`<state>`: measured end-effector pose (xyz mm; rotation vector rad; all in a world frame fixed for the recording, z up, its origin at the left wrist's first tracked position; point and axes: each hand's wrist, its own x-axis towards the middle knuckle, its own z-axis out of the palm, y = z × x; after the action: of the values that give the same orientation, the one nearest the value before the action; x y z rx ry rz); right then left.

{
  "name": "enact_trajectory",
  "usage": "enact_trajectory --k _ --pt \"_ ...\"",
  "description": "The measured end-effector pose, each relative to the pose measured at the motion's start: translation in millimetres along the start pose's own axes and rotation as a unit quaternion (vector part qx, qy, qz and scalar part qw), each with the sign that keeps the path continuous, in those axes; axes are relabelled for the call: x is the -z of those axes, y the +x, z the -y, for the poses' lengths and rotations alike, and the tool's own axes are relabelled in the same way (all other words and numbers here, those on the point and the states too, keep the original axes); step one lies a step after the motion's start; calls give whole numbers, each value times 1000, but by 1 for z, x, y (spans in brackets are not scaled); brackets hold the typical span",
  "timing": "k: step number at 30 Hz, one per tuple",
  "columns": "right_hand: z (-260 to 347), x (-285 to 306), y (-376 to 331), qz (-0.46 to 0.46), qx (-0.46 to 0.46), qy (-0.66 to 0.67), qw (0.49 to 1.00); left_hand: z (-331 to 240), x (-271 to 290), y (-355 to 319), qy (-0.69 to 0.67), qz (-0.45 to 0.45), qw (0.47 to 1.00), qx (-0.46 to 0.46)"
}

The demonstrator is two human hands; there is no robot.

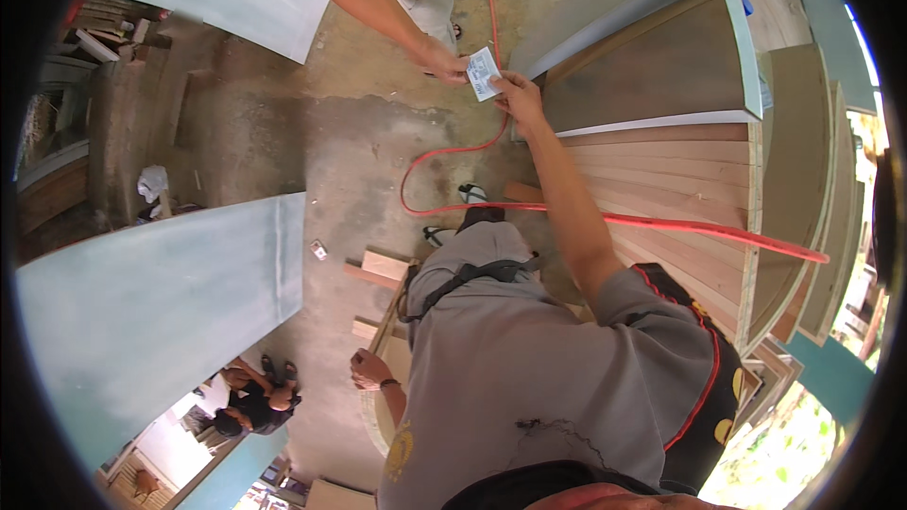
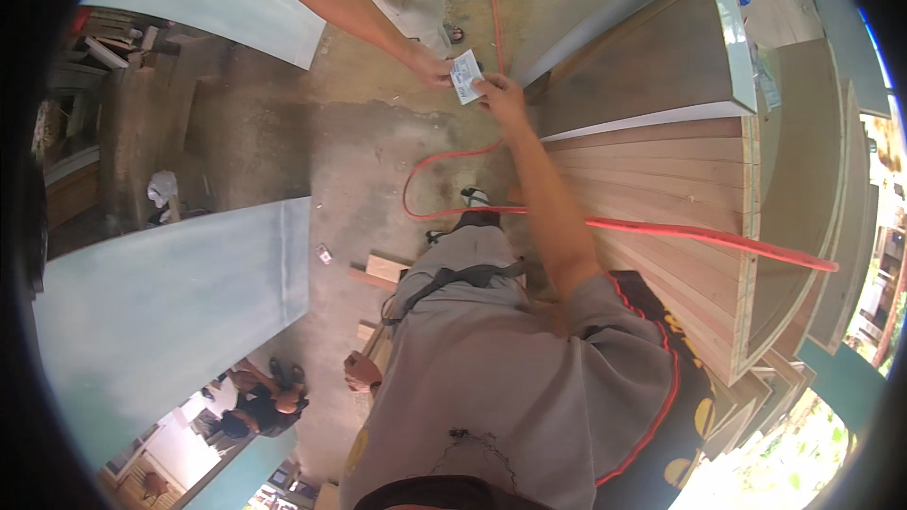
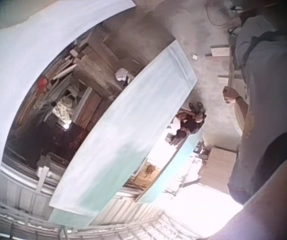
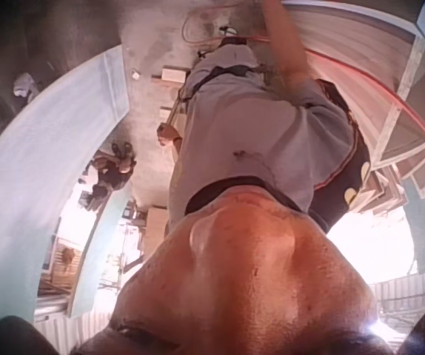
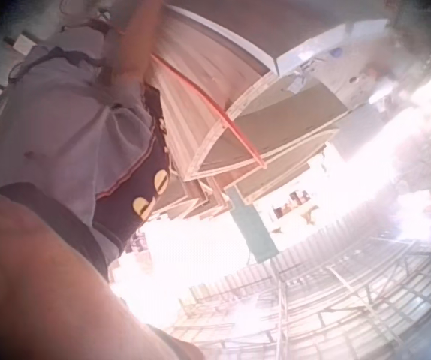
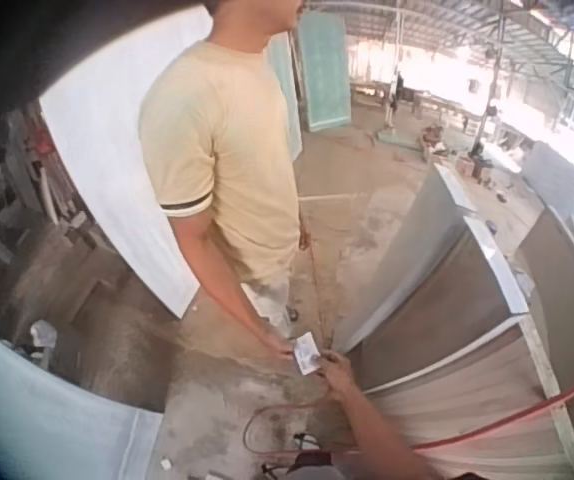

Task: The person walks through a cluttered workshop, picks up a small piece of wood, and retrieves a box of screws. They then sit on the floor and use a cordless drill to drive screws into a wooden furniture frame.

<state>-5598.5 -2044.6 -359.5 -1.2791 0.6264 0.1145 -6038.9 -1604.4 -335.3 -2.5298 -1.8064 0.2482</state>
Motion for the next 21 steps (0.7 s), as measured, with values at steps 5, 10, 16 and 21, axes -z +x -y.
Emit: enact_trajectory --k 5,10,16,21 --pt "15 -2 -30 -7 -5 -3 1000 2 -3 2 17 -14 1000 -1" --pt "10 -3 -54 -47 -20 40 998 -3 3 4 16 8 1000 5" --pt "18 -38 -122 65 -46 196 977 7 -2 4 -23 -62 997 -38" --pt "46 -93 -186 206 -54 189 959 -96 71 20 -401 68 894 -188"
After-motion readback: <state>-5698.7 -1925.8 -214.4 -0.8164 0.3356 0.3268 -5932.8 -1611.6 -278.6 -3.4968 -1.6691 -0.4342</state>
